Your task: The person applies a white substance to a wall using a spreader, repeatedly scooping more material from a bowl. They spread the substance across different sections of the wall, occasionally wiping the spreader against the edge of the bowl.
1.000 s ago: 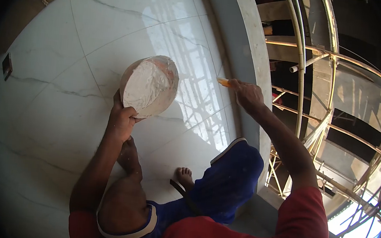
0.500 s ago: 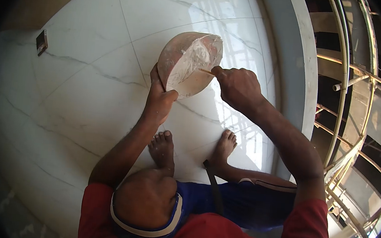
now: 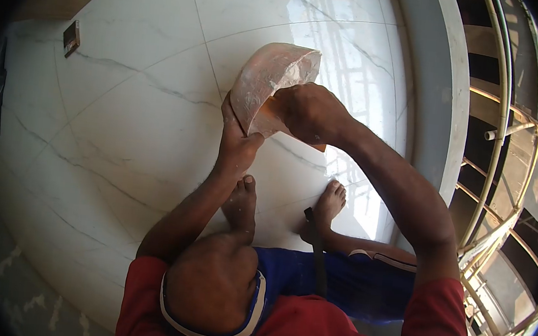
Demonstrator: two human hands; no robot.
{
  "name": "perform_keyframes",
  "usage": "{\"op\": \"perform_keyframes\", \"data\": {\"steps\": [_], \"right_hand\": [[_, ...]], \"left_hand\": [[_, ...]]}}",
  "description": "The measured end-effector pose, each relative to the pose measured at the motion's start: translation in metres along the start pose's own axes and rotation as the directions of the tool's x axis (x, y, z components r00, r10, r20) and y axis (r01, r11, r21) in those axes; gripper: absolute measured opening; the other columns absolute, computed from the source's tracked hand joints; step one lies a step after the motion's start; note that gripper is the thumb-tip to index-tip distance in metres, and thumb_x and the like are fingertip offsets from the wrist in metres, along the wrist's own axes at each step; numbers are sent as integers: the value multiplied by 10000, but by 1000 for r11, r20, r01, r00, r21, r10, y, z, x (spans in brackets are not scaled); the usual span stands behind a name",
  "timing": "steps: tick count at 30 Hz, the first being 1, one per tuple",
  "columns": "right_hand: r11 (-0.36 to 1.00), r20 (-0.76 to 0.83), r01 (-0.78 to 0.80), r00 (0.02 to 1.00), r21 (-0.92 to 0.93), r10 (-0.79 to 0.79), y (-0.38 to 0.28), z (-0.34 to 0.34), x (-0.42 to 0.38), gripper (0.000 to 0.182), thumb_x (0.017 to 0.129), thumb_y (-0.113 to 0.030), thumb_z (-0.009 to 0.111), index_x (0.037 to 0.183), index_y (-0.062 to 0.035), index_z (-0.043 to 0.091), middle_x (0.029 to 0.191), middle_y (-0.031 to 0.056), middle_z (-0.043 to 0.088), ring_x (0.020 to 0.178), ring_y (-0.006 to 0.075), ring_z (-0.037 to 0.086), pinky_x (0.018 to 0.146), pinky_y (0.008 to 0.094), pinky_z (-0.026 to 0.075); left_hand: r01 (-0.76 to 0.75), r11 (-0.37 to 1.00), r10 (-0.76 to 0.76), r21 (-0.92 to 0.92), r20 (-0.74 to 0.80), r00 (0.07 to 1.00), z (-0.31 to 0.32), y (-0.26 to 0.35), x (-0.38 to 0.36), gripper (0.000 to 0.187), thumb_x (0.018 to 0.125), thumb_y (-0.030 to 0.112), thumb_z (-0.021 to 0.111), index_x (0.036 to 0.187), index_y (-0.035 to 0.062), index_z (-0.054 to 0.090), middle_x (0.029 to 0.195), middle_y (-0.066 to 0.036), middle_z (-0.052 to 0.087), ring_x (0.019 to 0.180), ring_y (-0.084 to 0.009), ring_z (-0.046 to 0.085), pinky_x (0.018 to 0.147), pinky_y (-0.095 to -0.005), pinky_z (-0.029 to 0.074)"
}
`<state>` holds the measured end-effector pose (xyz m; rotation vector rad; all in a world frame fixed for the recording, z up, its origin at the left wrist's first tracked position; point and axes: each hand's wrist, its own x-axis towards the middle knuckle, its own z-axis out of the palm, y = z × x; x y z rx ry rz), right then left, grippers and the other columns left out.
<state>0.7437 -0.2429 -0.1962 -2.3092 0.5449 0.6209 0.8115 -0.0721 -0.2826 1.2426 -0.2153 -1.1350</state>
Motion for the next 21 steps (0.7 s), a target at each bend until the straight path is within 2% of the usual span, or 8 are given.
{"op": "perform_keyframes", "data": {"steps": [2, 6, 9, 13, 16, 17, 18, 21], "right_hand": [[969, -26, -11, 999, 246, 18, 13, -2, 0, 184, 741, -91, 625, 870, 40, 645, 803, 235, 650, 784, 361, 653, 735, 421, 521], [558, 182, -177, 982, 811, 47, 57, -16, -23, 324, 764, -34, 707, 1083, 18, 679, 920, 63, 711, 802, 123, 641, 821, 286, 512], [354, 212, -220, 975, 909, 62, 94, -31, -67, 318, 787, -16, 717, 1098, 29, 669, 950, 68, 707, 834, 126, 646, 841, 289, 510], [417, 192, -290, 946, 862, 262, 152, -68, -152, 292, 826, -31, 690, 1110, 32, 662, 964, 72, 711, 853, 136, 650, 862, 292, 503], [795, -244, -523, 764, 308, 597, 179, -100, -208, 304, 866, -62, 632, 1169, -47, 658, 987, 101, 718, 781, 205, 692, 774, 319, 538], [742, -390, -668, 699, -58, 599, 186, -111, -222, 306, 882, -75, 607, 1183, -86, 658, 1011, 107, 718, 761, 233, 706, 737, 338, 552], [753, -497, -482, 835, -448, 238, 222, -108, -243, 347, 891, -78, 563, 1223, -145, 638, 1044, 88, 712, 732, 263, 715, 686, 376, 570], [322, -323, -327, 944, -888, 68, 226, -112, -248, 392, 878, -125, 579, 1268, -163, 592, 1277, 76, 619, 1015, 343, 669, 856, 426, 558]], "left_hand": [[-13, 998, 14, -56, 11, 1000, -3, 2, -2, 892, 667, -118, 463, 1473, 15, 105, 1359, -177, 334, 1292, -254, 371, 1056, -336, 361], [14, 993, -11, -114, 29, 1000, -16, 7, -7, 906, 643, -119, 456, 1476, 32, 130, 1356, -161, 341, 1288, -255, 374, 1066, -352, 348], [2, 977, -7, -213, -23, 1000, -28, -1, -16, 908, 635, -121, 445, 1476, 59, 153, 1399, -144, 329, 1335, -281, 345, 1105, -443, 300], [-10, 974, -7, -225, -76, 997, -42, -2, -27, 897, 627, -101, 441, 1473, 59, 190, 1435, -155, 333, 1372, -301, 332, 1133, -470, 264], [16, 968, -48, -249, -120, 992, -48, -12, -43, 925, 620, -102, 444, 1488, 55, 166, 1451, -158, 320, 1389, -317, 314, 1137, -491, 262], [12, 972, -45, -234, -137, 990, -52, -16, -47, 933, 619, -102, 445, 1492, 54, 157, 1455, -161, 315, 1394, -322, 309, 1138, -496, 260], [11, 977, -36, -214, -111, 993, -57, -25, -50, 920, 648, -71, 483, 1503, 68, 173, 1495, -161, 287, 1405, -342, 300, 1138, -524, 267], [61, 971, -86, -231, -101, 991, -56, -33, -55, 933, 637, -72, 482, 1504, 66, 164, 1483, -160, 298, 1403, -339, 301, 1134, -523, 273]]}}
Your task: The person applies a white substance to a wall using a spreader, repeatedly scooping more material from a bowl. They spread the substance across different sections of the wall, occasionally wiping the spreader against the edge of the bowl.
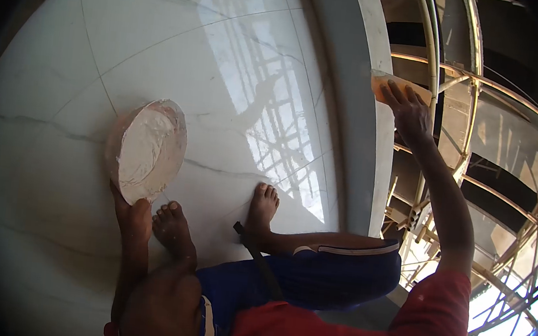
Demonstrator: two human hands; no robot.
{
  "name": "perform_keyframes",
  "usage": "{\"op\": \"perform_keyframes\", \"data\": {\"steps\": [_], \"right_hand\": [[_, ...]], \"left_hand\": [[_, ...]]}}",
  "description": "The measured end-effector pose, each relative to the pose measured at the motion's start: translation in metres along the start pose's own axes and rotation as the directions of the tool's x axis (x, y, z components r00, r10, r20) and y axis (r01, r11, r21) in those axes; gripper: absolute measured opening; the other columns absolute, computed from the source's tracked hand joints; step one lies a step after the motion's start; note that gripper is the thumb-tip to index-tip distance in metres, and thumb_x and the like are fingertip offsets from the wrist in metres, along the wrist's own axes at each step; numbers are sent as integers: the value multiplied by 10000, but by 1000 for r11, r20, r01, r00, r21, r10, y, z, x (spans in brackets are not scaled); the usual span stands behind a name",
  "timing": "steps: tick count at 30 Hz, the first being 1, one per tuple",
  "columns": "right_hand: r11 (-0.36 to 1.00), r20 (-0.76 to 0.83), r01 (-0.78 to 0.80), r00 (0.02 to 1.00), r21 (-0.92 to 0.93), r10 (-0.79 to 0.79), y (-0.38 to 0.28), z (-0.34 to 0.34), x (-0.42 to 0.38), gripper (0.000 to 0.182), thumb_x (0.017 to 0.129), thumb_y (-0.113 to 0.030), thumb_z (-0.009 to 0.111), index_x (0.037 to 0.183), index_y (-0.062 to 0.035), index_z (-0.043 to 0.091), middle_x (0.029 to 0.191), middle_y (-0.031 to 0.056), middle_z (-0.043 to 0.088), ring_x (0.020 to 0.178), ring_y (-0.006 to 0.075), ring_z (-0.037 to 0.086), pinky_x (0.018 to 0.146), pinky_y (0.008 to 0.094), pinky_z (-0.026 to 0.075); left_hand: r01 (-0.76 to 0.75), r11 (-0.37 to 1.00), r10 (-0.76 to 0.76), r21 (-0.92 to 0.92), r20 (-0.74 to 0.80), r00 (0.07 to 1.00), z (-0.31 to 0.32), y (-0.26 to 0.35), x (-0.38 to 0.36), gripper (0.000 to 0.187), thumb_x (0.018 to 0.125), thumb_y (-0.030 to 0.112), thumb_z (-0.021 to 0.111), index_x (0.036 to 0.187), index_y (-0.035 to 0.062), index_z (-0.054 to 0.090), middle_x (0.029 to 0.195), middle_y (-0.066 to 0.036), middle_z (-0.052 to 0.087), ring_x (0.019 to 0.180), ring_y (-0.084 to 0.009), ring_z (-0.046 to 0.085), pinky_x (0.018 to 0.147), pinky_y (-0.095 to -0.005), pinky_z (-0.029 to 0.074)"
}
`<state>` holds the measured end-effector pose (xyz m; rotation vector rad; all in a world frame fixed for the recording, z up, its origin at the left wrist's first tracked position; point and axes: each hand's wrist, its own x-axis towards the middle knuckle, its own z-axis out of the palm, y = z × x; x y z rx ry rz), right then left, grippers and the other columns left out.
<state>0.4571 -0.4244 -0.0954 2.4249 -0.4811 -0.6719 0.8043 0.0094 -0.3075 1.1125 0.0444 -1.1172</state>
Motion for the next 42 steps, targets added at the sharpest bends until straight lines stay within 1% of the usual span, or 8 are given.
{"op": "perform_keyframes", "data": {"steps": [11, 15, 19, 27, 30, 32, 36, 42], "right_hand": [[802, 309, 453, 885, -390, -349, -34, 40, -3, 390, 876, -253, 575, 1179, -16, 637, 1215, 152, 604, 1128, 439, 582, 975, 511, 429], [953, 179, 286, 947, -96, -267, -44, 24, -3, 372, 855, -222, 607, 1190, -63, 641, 1192, 130, 615, 1092, 430, 604, 929, 482, 467], [952, 29, 181, 983, -245, -180, -34, 30, 36, 382, 833, -214, 636, 1182, -61, 648, 1117, 130, 639, 1033, 418, 635, 885, 460, 481], [931, 293, 277, 934, -236, -203, -62, 35, 30, 378, 821, -216, 632, 1143, -21, 668, 1003, 133, 645, 1033, 405, 634, 859, 456, 469], [930, 214, 244, 958, -274, -189, -53, 35, 41, 379, 857, -241, 589, 1165, -24, 630, 1207, 141, 594, 1117, 415, 591, 919, 459, 463], [773, 348, 387, 909, -502, -230, -50, 38, 41, 398, 863, -240, 578, 1184, -14, 640, 1255, 145, 573, 1137, 431, 575, 930, 495, 452], [778, 526, 460, 827, -427, -201, -72, 30, 15, 387, 873, -231, 567, 1170, -6, 671, 1231, 183, 588, 1143, 461, 561, 950, 545, 430], [887, 319, 320, 923, -333, -214, -69, 32, 34, 393, 851, -229, 595, 1164, 2, 656, 1170, 161, 623, 1109, 426, 592, 942, 488, 451]], "left_hand": [[16, 998, -11, 55, -91, 996, 14, 2, -6, 933, 594, -101, 417, 1480, 13, 151, 1414, -199, 333, 1361, -355, 343, 1124, -475, 293], [-10, 998, 18, 69, -112, 994, 7, 0, -7, 928, 595, -105, 410, 1482, 9, 161, 1419, -198, 329, 1370, -358, 325, 1133, -478, 269], [-16, 998, 22, 58, -99, 995, 8, -1, -6, 930, 593, -106, 407, 1483, 5, 163, 1426, -198, 324, 1376, -356, 314, 1141, -482, 255], [-11, 996, 16, 88, -64, 998, 0, -5, -10, 912, 652, -85, 483, 1499, 47, 171, 1462, -182, 320, 1376, -348, 334, 1119, -500, 304], [21, 998, -17, 51, -79, 997, 8, -1, -8, 923, 637, -92, 464, 1500, 47, 169, 1464, -185, 317, 1376, -352, 334, 1122, -503, 301], [14, 998, -10, 53, -75, 997, 9, -2, -7, 920, 631, -92, 455, 1496, 46, 177, 1459, -186, 320, 1375, -353, 335, 1123, -505, 299], [31, 998, -26, 48, -87, 996, 14, 4, -8, 904, 619, -93, 437, 1481, 43, 202, 1442, -187, 332, 1368, -354, 341, 1120, -510, 300], [12, 997, -6, 71, -85, 996, 4, -3, -10, 901, 624, -90, 445, 1482, 44, 202, 1435, -187, 337, 1361, -352, 351, 1122, -503, 302]]}}
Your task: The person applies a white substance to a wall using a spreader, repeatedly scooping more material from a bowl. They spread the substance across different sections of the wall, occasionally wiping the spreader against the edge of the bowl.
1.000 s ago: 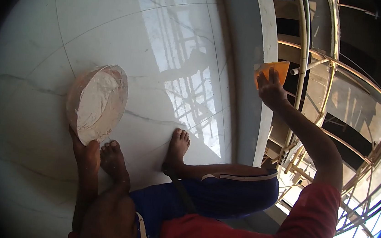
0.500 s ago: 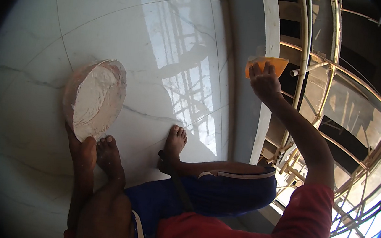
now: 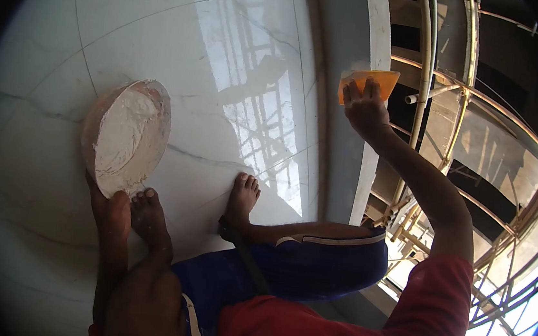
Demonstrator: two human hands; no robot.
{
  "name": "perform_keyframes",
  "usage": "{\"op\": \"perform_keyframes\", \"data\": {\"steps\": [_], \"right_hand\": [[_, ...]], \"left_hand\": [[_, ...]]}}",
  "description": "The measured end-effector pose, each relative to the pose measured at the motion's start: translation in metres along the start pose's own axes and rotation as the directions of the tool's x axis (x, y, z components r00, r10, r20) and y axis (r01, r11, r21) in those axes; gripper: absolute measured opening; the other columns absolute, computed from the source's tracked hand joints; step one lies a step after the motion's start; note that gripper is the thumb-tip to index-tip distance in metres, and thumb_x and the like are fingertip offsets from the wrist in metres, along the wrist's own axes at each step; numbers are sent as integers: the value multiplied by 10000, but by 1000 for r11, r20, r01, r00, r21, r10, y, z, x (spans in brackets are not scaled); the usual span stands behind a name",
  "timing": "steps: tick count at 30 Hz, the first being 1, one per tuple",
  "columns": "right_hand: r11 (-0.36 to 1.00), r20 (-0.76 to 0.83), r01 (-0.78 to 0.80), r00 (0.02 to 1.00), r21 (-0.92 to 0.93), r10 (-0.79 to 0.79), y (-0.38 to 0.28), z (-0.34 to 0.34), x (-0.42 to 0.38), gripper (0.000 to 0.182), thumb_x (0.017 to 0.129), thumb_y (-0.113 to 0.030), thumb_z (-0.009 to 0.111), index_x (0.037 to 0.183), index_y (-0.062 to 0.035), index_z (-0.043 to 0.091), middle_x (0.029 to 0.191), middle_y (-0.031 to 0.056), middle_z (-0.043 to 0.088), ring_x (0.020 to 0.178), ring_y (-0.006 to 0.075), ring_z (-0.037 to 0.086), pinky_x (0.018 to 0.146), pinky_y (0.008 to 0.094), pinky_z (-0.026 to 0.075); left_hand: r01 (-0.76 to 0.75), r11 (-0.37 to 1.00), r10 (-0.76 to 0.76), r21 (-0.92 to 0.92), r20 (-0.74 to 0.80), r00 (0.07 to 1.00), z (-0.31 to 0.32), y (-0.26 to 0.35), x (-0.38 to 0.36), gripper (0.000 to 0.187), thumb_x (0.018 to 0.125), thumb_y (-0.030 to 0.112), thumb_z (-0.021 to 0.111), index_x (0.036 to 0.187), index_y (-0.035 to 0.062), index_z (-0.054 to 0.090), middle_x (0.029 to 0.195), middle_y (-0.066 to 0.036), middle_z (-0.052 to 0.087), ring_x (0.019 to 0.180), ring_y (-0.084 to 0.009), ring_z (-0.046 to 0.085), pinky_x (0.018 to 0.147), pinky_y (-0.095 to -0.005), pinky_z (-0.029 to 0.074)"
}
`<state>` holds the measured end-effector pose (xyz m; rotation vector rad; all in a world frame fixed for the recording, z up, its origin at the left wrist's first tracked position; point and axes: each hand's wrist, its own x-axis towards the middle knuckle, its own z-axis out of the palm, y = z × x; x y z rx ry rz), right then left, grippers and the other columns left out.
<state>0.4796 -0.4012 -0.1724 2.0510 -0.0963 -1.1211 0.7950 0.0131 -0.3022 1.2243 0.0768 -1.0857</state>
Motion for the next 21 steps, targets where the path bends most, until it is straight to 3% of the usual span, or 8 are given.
{"op": "perform_keyframes", "data": {"steps": [6, 8, 10, 12, 14, 17, 18, 21], "right_hand": [[986, -35, 65, 997, -154, -71, 14, 13, 13, 379, 835, -249, 624, 1115, 0, 684, 1057, 157, 663, 1001, 360, 638, 853, 452, 460], [986, 255, 163, 955, -35, -149, 4, 0, 1, 377, 839, -250, 621, 1112, 3, 684, 1056, 153, 666, 1014, 348, 633, 842, 427, 452], [989, 292, 149, 946, 6, -144, 6, -3, 5, 364, 840, -247, 618, 1101, -2, 686, 1016, 136, 671, 975, 328, 637, 808, 414, 449], [998, -181, 41, 982, -40, -48, 18, 2, 11, 341, 841, -238, 616, 1088, -14, 689, 975, 125, 672, 934, 307, 642, 760, 409, 460], [999, -164, 34, 986, -36, -39, 25, 1, 12, 335, 838, -232, 615, 1089, -21, 686, 946, 123, 669, 904, 297, 643, 721, 408, 468], [991, 441, 87, 889, 102, -124, 12, -27, 9, 328, 842, -196, 609, 1121, -25, 623, 1011, 129, 662, 883, 313, 674, 743, 423, 519], [990, 444, 91, 887, 105, -128, 8, -29, 5, 328, 842, -196, 609, 1121, -25, 623, 1011, 129, 662, 883, 313, 674, 743, 423, 519], [971, 57, -61, 997, 232, 49, -2, -30, -1, 354, 852, -160, 602, 1174, -14, 577, 905, 100, 686, 741, 269, 697, 637, 374, 556]], "left_hand": [[-15, 1000, 15, -14, -19, 1000, 8, 3, 0, 933, 601, -88, 426, 1490, 19, 162, 1440, -194, 321, 1365, -350, 348, 1125, -486, 305], [-9, 1000, 9, -9, -13, 1000, 5, 0, -1, 917, 617, -88, 444, 1486, 25, 175, 1436, -192, 331, 1363, -351, 349, 1118, -495, 310], [-19, 1000, 19, -8, -12, 1000, 5, 2, 1, 900, 632, -87, 462, 1482, 31, 188, 1433, -191, 341, 1361, -352, 351, 1112, -503, 314], [20, 1000, -20, -5, 23, 1000, 5, 4, 2, 891, 640, -93, 460, 1479, 22, 183, 1435, -192, 339, 1361, -352, 352, 1117, -502, 305], [6, 1000, -6, -7, 28, 1000, 7, 4, 4, 887, 643, -97, 459, 1478, 20, 182, 1434, -192, 340, 1360, -352, 353, 1118, -499, 304], [13, 1000, -13, -12, 17, 1000, 6, 2, 3, 883, 645, -100, 457, 1476, 20, 185, 1434, -190, 343, 1359, -352, 355, 1118, -493, 304], [31, 999, -31, -15, 5, 1000, 6, 2, 2, 883, 643, -100, 457, 1476, 22, 189, 1433, -189, 344, 1359, -351, 355, 1117, -491, 306], [39, 999, -38, -13, 23, 999, 6, 4, 4, 886, 643, -94, 458, 1479, 25, 191, 1437, -186, 343, 1360, -349, 354, 1120, -488, 304]]}}
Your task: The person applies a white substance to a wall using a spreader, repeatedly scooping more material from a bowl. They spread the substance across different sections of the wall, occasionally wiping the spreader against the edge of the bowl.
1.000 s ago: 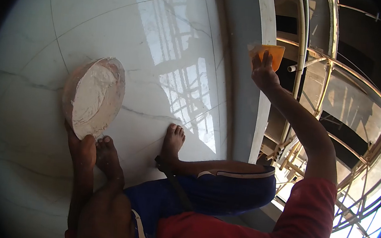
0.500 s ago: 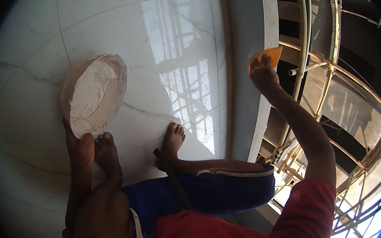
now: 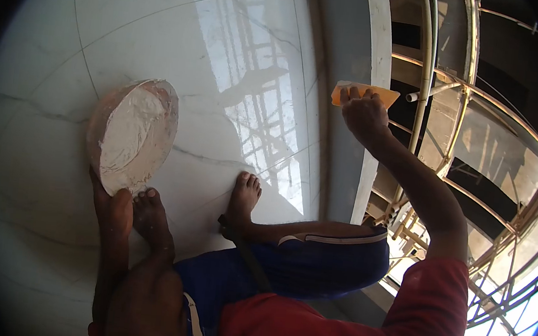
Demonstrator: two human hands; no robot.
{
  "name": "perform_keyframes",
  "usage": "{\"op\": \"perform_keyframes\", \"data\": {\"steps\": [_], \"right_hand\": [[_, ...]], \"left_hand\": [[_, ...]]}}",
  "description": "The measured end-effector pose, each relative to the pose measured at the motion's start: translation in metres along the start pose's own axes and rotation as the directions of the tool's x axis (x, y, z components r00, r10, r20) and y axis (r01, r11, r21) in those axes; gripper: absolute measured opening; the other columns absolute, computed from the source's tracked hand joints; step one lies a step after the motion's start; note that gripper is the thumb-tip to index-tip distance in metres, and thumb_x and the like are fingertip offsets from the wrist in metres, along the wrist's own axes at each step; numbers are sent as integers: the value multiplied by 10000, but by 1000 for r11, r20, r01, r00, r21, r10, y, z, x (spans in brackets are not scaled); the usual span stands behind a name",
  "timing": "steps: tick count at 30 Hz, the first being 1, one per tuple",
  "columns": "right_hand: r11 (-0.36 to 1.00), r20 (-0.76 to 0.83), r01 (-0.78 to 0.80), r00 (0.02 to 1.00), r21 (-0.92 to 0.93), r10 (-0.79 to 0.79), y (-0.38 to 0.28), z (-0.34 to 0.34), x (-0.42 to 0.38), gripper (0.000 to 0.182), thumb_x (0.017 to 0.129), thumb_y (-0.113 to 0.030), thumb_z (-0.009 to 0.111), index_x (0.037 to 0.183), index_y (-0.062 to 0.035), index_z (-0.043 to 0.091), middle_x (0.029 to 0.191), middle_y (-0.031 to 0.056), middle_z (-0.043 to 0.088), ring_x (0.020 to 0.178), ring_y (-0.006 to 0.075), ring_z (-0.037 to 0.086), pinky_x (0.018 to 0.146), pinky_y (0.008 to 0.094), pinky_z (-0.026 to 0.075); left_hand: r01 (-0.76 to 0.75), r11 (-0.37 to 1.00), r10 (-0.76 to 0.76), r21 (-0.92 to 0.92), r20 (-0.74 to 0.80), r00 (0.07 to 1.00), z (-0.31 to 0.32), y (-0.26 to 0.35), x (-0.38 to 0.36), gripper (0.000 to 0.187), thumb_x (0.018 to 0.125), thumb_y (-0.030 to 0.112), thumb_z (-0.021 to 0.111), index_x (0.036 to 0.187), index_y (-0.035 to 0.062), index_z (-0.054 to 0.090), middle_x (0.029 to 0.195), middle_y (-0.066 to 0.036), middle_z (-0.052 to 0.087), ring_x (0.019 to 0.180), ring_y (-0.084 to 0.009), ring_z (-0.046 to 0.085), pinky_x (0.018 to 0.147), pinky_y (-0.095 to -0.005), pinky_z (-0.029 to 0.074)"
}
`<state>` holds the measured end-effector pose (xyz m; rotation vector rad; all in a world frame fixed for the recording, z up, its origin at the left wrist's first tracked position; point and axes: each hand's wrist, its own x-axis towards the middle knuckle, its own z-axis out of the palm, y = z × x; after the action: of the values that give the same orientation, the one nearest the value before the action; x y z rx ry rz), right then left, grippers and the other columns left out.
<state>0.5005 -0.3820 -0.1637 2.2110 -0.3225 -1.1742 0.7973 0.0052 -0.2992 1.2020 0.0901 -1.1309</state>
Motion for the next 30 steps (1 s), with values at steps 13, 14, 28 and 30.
{"op": "perform_keyframes", "data": {"steps": [13, 14, 28, 30], "right_hand": [[814, 85, -338, 937, 472, 339, -17, 1, 6, 228, 893, -140, 570, 1095, -35, 548, 1046, 153, 676, 819, 283, 707, 644, 399, 579], [905, -76, -295, 940, 306, 332, -13, 7, -1, 253, 872, -153, 592, 1099, -47, 562, 1073, 128, 672, 853, 249, 701, 625, 376, 573], [986, 72, 165, 983, 34, -167, 2, 5, -42, 266, 857, -214, 594, 1048, -59, 695, 990, 113, 697, 947, 297, 673, 779, 373, 480], [905, -49, 101, 995, 413, -89, -9, -19, -39, 248, 870, -137, 579, 1097, -86, 667, 1040, 96, 702, 934, 288, 688, 770, 402, 517]], "left_hand": [[-13, 1000, 13, 12, 42, 999, -2, -3, 2, 888, 651, -79, 466, 1486, 36, 188, 1455, -183, 332, 1378, -341, 334, 1125, -502, 294], [-10, 1000, 10, 9, 25, 1000, -2, -5, 2, 888, 650, -78, 468, 1486, 37, 188, 1455, -182, 333, 1379, -339, 334, 1127, -497, 292], [57, 998, -57, 2, 125, 991, 8, 16, 13, 915, 628, -89, 465, 1489, 43, 184, 1449, -172, 341, 1384, -329, 332, 1137, -472, 286], [118, 992, -110, -40, 150, 982, 23, 19, 18, 933, 618, -82, 437, 1494, 32, 137, 1433, -172, 341, 1365, -323, 354, 1117, -463, 314]]}}
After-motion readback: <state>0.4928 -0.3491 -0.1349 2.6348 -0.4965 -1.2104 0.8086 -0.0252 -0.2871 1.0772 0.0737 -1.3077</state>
